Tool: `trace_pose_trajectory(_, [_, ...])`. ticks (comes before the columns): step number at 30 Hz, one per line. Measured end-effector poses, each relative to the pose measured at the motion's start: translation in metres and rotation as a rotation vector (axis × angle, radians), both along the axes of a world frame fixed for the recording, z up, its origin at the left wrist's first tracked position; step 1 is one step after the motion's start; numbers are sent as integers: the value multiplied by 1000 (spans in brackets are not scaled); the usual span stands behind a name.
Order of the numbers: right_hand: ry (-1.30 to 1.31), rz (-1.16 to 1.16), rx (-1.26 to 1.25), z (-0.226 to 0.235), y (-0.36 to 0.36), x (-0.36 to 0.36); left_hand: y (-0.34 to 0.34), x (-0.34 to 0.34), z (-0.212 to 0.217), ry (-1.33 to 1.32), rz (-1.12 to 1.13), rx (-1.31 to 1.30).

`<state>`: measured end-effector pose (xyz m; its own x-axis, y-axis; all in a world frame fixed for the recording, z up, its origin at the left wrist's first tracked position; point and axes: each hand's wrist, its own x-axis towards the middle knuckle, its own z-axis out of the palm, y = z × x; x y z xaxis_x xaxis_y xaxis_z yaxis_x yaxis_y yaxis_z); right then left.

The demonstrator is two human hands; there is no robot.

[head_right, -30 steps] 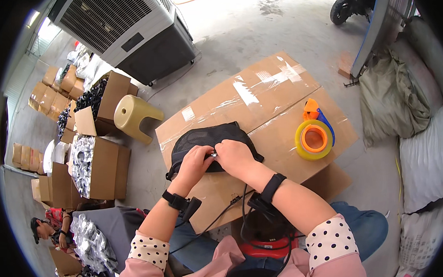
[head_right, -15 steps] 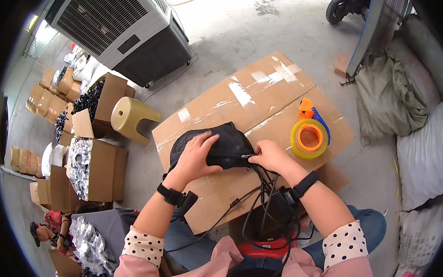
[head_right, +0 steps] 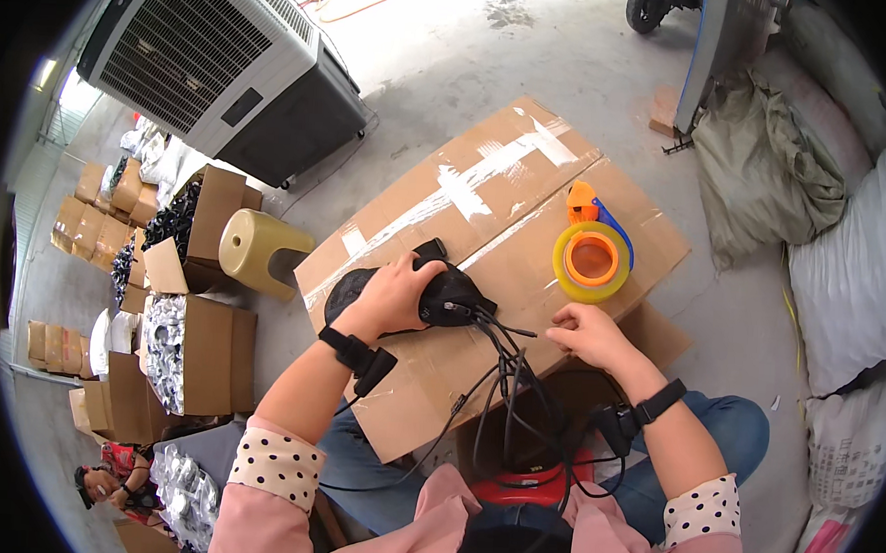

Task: Packing electronic headsets into cardboard boxes and sealing them using a tape dispenser.

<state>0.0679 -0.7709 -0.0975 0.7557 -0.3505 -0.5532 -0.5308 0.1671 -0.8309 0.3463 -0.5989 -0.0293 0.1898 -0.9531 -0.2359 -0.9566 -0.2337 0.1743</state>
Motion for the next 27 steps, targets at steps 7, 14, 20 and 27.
trace_pose_trajectory(7, [-206,133,-146,23,39,-22,55,-16,69,-84,79,-258])
trace_pose_trajectory(14, [-736,304,-421,99,120,30,121,-51,112,-155,275,-318])
trace_pose_trajectory(20, [-732,339,-517,123,165,67,178,-64,112,-142,443,-504])
trace_pose_trajectory(27, [-869,581,-645,173,215,124,259,-70,129,-135,703,-712])
